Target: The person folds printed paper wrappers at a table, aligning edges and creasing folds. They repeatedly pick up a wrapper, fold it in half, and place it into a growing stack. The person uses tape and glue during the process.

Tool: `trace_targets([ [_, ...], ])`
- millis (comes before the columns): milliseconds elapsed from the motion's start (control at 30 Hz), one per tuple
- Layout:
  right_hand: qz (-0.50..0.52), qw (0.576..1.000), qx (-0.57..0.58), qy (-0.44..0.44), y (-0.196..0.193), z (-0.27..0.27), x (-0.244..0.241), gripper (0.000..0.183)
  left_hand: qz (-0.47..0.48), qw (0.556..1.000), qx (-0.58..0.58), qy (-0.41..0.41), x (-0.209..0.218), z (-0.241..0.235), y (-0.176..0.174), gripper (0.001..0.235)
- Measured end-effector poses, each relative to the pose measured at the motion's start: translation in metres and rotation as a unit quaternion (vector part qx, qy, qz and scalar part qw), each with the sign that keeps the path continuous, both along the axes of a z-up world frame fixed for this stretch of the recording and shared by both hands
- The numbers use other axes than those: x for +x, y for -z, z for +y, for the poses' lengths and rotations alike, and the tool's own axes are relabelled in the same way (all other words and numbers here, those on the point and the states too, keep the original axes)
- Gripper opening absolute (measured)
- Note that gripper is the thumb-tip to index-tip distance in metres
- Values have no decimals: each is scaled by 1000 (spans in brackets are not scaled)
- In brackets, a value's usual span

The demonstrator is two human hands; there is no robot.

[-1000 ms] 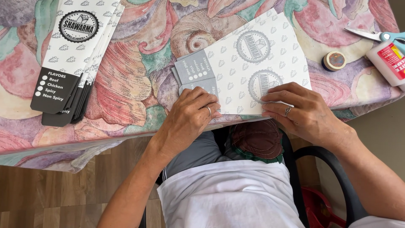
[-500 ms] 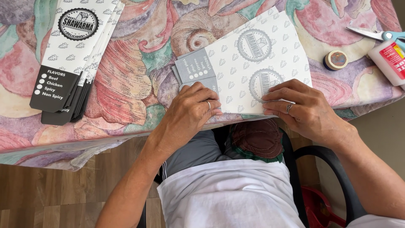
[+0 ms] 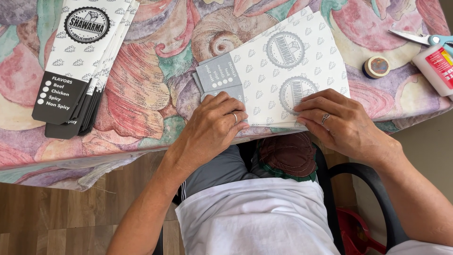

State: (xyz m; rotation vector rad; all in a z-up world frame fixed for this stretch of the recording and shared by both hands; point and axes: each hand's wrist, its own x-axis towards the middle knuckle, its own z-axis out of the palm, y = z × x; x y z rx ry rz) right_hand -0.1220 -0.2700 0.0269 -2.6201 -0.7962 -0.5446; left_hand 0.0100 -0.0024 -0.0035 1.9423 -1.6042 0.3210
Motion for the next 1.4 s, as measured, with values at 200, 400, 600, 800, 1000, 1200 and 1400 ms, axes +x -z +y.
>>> trace_targets([
  [200, -1, 1000, 6, 16, 5, 0, -2, 9, 49, 999, -20, 11, 5, -3, 4, 9],
  [400, 1, 999, 7, 37, -9, 15, -3, 8, 46, 999, -9, 5, 10, -8, 10, 10],
  [600, -58, 997, -22, 47, 14, 47, 17, 14, -50, 998, 26, -23, -5, -4, -7, 17],
  [800, -64, 990, 2, 127, 32, 52, 20, 8, -41, 999, -10, -22, -11, 0, -8, 11],
  [1000, -69, 991, 1, 115, 13, 67, 23, 9, -102, 992, -53, -49, -10, -6, 9, 6],
  [1200, -96, 989, 4, 111, 34, 73, 29, 3, -117, 986, -110, -44, -12, -7, 7, 9],
  [1400, -99, 989, -14, 109, 25, 76, 28, 4, -111, 989, -68, -71, -2, 37, 12, 7],
])
